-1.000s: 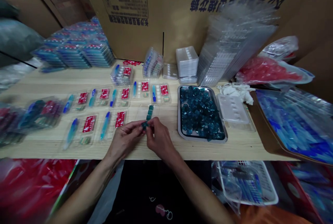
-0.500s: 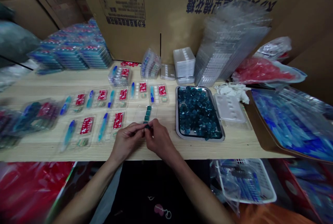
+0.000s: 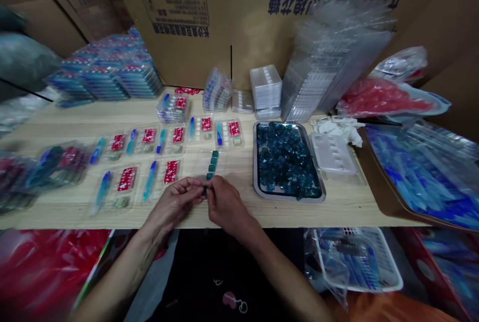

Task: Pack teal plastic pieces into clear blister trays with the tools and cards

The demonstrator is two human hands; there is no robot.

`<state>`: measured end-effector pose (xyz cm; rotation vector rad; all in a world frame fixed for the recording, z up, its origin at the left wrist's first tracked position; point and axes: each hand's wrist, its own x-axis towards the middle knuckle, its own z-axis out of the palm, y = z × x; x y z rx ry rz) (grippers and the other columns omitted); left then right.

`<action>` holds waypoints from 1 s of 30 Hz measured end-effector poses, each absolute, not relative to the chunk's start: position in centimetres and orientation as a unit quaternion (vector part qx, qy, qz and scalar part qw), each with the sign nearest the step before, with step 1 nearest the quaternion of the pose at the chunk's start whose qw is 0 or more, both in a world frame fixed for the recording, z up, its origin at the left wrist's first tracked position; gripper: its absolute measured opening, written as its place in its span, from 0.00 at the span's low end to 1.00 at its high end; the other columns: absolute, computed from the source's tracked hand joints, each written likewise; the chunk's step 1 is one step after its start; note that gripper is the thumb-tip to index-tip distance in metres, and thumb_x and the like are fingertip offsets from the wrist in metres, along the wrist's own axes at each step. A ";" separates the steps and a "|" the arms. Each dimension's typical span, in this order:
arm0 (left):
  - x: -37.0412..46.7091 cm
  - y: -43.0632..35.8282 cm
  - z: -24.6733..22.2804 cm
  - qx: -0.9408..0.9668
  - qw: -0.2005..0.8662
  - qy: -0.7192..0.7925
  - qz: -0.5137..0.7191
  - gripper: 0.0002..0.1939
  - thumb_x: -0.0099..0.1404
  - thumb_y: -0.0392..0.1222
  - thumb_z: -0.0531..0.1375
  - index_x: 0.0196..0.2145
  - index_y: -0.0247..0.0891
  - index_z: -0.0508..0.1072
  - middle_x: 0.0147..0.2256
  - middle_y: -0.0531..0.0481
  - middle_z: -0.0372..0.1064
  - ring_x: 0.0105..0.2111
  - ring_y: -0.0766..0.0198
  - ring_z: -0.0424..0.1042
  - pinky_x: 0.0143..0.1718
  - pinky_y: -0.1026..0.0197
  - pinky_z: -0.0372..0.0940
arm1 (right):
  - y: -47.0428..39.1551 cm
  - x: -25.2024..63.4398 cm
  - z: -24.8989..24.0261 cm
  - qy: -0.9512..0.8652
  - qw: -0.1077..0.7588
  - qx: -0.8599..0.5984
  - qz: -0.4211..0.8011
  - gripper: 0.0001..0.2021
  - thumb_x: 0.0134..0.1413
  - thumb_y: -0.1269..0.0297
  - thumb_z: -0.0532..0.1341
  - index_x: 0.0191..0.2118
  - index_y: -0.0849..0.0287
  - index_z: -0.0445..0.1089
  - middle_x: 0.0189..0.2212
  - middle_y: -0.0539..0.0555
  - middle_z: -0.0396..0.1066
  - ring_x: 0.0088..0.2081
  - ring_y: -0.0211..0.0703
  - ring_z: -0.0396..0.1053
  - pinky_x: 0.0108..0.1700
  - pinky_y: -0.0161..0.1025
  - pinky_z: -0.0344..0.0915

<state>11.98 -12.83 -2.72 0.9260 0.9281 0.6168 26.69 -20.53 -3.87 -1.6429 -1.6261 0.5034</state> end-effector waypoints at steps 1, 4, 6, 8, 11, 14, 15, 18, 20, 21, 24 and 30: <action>11.5 -12.4 -2.8 0.433 0.736 0.432 0.290 0.19 0.44 0.42 0.75 0.34 0.35 0.77 0.30 0.52 0.75 0.28 0.68 0.73 0.36 0.64 0.67 | -20.7 26.7 -4.0 -0.645 0.369 -0.641 0.192 0.08 0.61 0.73 0.51 0.42 0.61 0.65 0.36 0.56 0.71 0.40 0.45 0.69 0.42 0.40 0.65; 10.2 -10.9 -3.4 0.528 0.647 0.452 0.314 0.17 0.50 0.43 0.72 0.38 0.36 0.78 0.32 0.50 0.76 0.32 0.66 0.73 0.37 0.64 0.66 | -21.3 26.8 -4.5 -0.691 0.291 -0.643 0.159 0.13 0.59 0.78 0.51 0.45 0.63 0.68 0.42 0.60 0.72 0.47 0.49 0.67 0.50 0.45 0.65; 10.0 -10.2 -3.8 0.634 0.563 0.427 0.313 0.12 0.57 0.43 0.68 0.39 0.37 0.79 0.36 0.48 0.77 0.35 0.64 0.73 0.39 0.61 0.67 | -21.7 26.9 -4.9 -0.718 0.237 -0.638 0.147 0.16 0.56 0.81 0.51 0.44 0.64 0.71 0.45 0.62 0.72 0.51 0.50 0.65 0.53 0.46 0.64; 10.4 -9.7 -4.3 0.739 0.472 0.374 0.301 0.09 0.61 0.41 0.63 0.39 0.38 0.79 0.37 0.47 0.76 0.38 0.62 0.74 0.42 0.59 0.67 | -21.9 27.0 -5.2 -0.727 0.215 -0.636 0.145 0.18 0.53 0.83 0.52 0.45 0.66 0.72 0.47 0.62 0.71 0.53 0.51 0.63 0.55 0.46 0.64; 11.5 -9.5 -5.2 0.845 0.358 0.293 0.269 0.08 0.64 0.35 0.60 0.40 0.39 0.78 0.37 0.47 0.75 0.37 0.63 0.74 0.41 0.60 0.68 | -21.9 27.2 -5.2 -0.733 0.211 -0.630 0.149 0.19 0.52 0.84 0.52 0.47 0.67 0.72 0.48 0.63 0.71 0.54 0.49 0.62 0.56 0.45 0.63; 12.2 -9.1 -6.2 0.897 0.301 0.223 0.234 0.09 0.67 0.34 0.57 0.36 0.39 0.78 0.36 0.47 0.75 0.36 0.64 0.75 0.37 0.62 0.68 | -21.7 27.3 -4.9 -0.733 0.213 -0.625 0.162 0.18 0.52 0.84 0.52 0.46 0.68 0.73 0.45 0.63 0.72 0.51 0.48 0.63 0.56 0.44 0.64; 12.3 -9.0 -6.5 0.906 0.293 0.207 0.226 0.10 0.67 0.35 0.56 0.35 0.39 0.78 0.36 0.47 0.75 0.35 0.64 0.75 0.36 0.63 0.68 | -21.6 27.3 -4.8 -0.732 0.214 -0.625 0.167 0.18 0.52 0.84 0.52 0.45 0.68 0.73 0.44 0.63 0.72 0.51 0.49 0.63 0.55 0.44 0.64; 12.1 -8.9 -6.8 0.914 0.278 0.196 0.220 0.11 0.70 0.37 0.54 0.34 0.39 0.77 0.36 0.47 0.75 0.35 0.65 0.75 0.36 0.64 0.69 | -21.5 27.2 -4.7 -0.723 0.229 -0.628 0.173 0.17 0.53 0.83 0.52 0.44 0.68 0.73 0.42 0.62 0.72 0.49 0.49 0.63 0.55 0.44 0.65; 11.8 -9.5 -6.3 0.914 0.273 0.203 0.221 0.12 0.71 0.38 0.53 0.35 0.39 0.76 0.36 0.46 0.74 0.36 0.65 0.75 0.37 0.64 0.69 | -21.7 27.3 -4.8 -0.718 0.250 -0.626 0.173 0.17 0.52 0.84 0.52 0.43 0.66 0.73 0.41 0.61 0.71 0.48 0.48 0.63 0.54 0.45 0.65; 11.6 -10.1 -6.0 0.914 0.270 0.209 0.219 0.11 0.71 0.39 0.53 0.38 0.39 0.76 0.38 0.45 0.74 0.38 0.64 0.75 0.39 0.63 0.70 | -21.9 27.4 -4.9 -0.714 0.266 -0.624 0.173 0.17 0.52 0.84 0.52 0.43 0.65 0.72 0.41 0.61 0.71 0.48 0.48 0.64 0.53 0.45 0.66; 10.8 -12.9 -5.5 0.919 0.258 0.223 0.195 0.20 0.66 0.50 0.60 0.52 0.39 0.70 0.47 0.41 0.71 0.48 0.57 0.72 0.48 0.55 0.70 | -22.7 28.5 -5.8 -0.688 0.331 -0.624 0.163 0.20 0.51 0.83 0.52 0.46 0.62 0.71 0.41 0.58 0.72 0.47 0.47 0.65 0.50 0.45 0.67; 9.3 -19.3 -7.6 0.947 0.171 0.192 0.192 0.26 0.58 0.54 0.67 0.50 0.38 0.70 0.52 0.35 0.67 0.53 0.45 0.69 0.50 0.45 0.71 | -23.5 31.8 -6.8 -0.625 0.396 -0.664 0.111 0.17 0.54 0.80 0.51 0.44 0.60 0.71 0.39 0.59 0.74 0.44 0.48 0.70 0.48 0.48 0.69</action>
